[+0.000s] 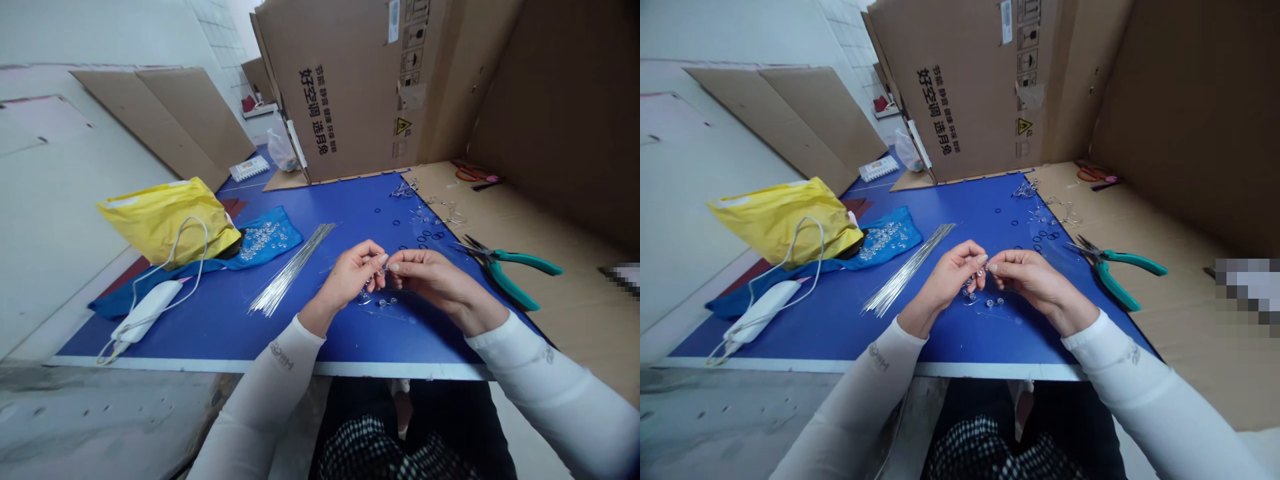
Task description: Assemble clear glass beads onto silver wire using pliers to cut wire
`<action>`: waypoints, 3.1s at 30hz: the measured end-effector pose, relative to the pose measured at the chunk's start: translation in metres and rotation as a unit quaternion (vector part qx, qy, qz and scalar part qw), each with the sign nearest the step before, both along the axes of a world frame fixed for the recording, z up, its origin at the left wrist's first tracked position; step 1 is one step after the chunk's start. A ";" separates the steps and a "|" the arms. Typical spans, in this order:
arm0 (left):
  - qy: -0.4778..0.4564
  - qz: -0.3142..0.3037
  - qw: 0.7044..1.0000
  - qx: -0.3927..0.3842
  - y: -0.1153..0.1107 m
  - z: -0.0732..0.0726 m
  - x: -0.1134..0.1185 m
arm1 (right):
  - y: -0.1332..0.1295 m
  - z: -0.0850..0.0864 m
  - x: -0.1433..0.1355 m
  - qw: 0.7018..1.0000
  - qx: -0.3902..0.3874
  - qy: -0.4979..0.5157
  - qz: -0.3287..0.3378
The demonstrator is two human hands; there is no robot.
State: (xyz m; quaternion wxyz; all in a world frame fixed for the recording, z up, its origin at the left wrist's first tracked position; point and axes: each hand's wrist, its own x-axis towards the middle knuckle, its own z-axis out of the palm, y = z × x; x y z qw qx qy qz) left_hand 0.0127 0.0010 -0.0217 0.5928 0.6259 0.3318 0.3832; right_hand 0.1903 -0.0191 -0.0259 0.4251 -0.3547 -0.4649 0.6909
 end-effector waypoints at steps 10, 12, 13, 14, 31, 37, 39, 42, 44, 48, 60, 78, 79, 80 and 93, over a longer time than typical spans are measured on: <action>-0.025 0.043 0.999 -0.017 0.000 0.001 0.001 | 0.000 0.000 0.003 0.999 -0.009 0.000 -0.035; -0.044 0.052 0.997 -0.039 0.003 0.001 -0.001 | 0.002 0.000 0.004 0.999 -0.002 -0.013 -0.044; -0.053 0.058 0.996 -0.047 0.005 0.001 -0.002 | 0.003 0.000 0.005 0.999 0.003 -0.024 -0.048; -0.061 0.064 0.995 -0.054 0.006 0.001 -0.003 | 0.003 0.000 0.005 0.998 0.007 -0.033 -0.054; -0.034 0.082 0.994 -0.066 0.010 0.001 -0.007 | 0.004 0.001 0.007 0.993 0.016 -0.075 -0.088; -0.084 0.121 0.982 -0.116 0.012 0.000 -0.008 | 0.005 0.001 0.009 0.994 0.007 -0.055 -0.093; -0.092 0.122 0.980 -0.128 0.012 0.001 -0.009 | 0.006 0.001 0.009 0.994 0.013 -0.054 -0.099; -0.081 0.113 0.982 -0.129 0.013 0.001 -0.011 | 0.006 0.001 0.010 0.992 0.030 -0.066 -0.101; -0.066 0.099 0.985 -0.128 0.013 0.001 -0.011 | 0.006 0.001 0.011 0.992 0.035 -0.081 -0.093; -0.047 0.076 0.987 -0.130 0.013 0.001 -0.011 | 0.007 0.001 0.013 0.992 0.028 -0.098 -0.080; 0.015 0.036 0.998 -0.053 0.013 -0.001 -0.011 | 0.008 -0.001 0.017 0.994 0.011 -0.104 -0.027; 0.010 -0.026 0.995 -0.094 0.010 0.002 -0.010 | 0.011 -0.004 0.020 0.996 -0.021 -0.082 -0.024; 0.011 -0.026 0.995 -0.093 0.010 0.002 -0.010 | 0.010 -0.004 0.019 0.996 -0.017 -0.084 -0.021; 0.012 -0.026 0.995 -0.093 0.010 0.001 -0.009 | 0.010 -0.004 0.019 0.996 -0.014 -0.085 -0.016; 0.005 0.049 0.997 -0.063 0.015 0.001 -0.014 | 0.015 -0.004 0.028 0.966 0.090 -0.219 -0.104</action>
